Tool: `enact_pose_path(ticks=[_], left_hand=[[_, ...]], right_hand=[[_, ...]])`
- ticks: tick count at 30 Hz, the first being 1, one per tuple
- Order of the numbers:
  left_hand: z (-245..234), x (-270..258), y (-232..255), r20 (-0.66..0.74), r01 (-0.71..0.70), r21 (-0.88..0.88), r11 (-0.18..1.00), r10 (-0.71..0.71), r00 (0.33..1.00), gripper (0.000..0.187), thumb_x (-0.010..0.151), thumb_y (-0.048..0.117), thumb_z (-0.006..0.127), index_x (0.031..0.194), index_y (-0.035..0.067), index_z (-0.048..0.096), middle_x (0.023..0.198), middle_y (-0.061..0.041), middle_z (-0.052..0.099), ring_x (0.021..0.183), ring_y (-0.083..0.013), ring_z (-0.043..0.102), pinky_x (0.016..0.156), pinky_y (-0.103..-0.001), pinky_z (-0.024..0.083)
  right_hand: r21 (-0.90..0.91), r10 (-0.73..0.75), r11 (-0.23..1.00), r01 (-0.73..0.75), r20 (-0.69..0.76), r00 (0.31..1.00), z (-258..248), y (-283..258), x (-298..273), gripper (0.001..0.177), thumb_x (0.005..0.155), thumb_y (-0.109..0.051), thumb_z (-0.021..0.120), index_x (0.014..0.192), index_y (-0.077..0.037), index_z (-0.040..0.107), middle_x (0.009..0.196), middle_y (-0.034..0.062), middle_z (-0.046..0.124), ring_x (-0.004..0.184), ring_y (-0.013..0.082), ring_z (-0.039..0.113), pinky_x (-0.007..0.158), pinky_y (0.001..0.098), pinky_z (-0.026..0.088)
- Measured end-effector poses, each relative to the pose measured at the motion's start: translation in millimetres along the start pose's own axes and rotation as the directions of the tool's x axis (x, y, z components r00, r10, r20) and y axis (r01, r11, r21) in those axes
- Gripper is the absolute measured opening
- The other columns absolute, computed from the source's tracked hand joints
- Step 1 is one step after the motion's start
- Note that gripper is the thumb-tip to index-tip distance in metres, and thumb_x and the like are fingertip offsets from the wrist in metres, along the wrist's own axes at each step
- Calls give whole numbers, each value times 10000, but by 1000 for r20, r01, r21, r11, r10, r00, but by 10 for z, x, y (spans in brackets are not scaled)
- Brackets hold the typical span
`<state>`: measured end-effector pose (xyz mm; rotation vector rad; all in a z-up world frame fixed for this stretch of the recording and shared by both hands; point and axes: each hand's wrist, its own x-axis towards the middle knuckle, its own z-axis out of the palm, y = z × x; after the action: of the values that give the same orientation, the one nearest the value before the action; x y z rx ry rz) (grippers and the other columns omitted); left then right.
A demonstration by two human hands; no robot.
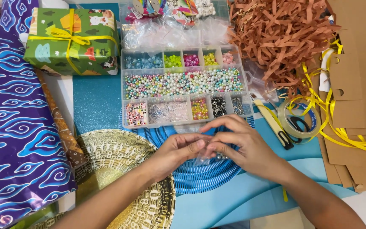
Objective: Picking up small decorative beads from a plastic organizer and placing them into small transparent plastic bags.
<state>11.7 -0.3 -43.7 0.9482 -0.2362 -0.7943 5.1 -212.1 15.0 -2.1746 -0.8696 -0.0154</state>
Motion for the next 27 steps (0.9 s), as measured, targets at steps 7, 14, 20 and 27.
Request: enact_pose_path(ticks=[7, 14, 20, 27], left_hand=[[28, -8, 52, -3, 130, -20, 991, -130, 991, 468, 898, 359, 622, 1190, -2, 680, 1166, -224, 723, 1073, -296, 720, 1044, -411, 554], [-30, 23, -101, 26, -6, -68, 998, 8, 1000, 476, 943, 297, 616, 1297, -21, 620, 1205, -189, 695, 1100, -300, 695, 1055, -392, 541], [-41, 35, -88, 38, 32, -67, 997, -30, 999, 448, 946, 280, 610, 1295, -1, 629, 1180, -189, 709, 1082, -303, 707, 1031, -392, 558], [-15, 20, -92, 40, -65, -43, 997, 67, 997, 420, 1026, 295, 557, 1280, -31, 628, 1205, -226, 670, 1119, -322, 665, 1022, -445, 523]], right_hand=[[-83, -43, 996, 37, -72, 996, 47, 34, -8, 231, 965, -299, 596, 918, -140, 756, 1162, 49, 663, 1116, 245, 581, 943, 403, 463], [-197, -97, 977, 82, -64, 993, 56, 27, -10, 229, 972, -317, 585, 932, -155, 741, 1188, 31, 668, 1128, 259, 610, 985, 448, 439], [-131, -43, 991, 34, -72, 996, 72, 84, -32, 207, 961, -294, 611, 880, -139, 722, 1114, 29, 673, 1081, 228, 616, 960, 412, 442], [32, 75, 997, -70, -161, 984, 114, 137, -32, 181, 968, -196, 651, 825, -139, 748, 1074, 49, 713, 1052, 310, 677, 946, 429, 506]])
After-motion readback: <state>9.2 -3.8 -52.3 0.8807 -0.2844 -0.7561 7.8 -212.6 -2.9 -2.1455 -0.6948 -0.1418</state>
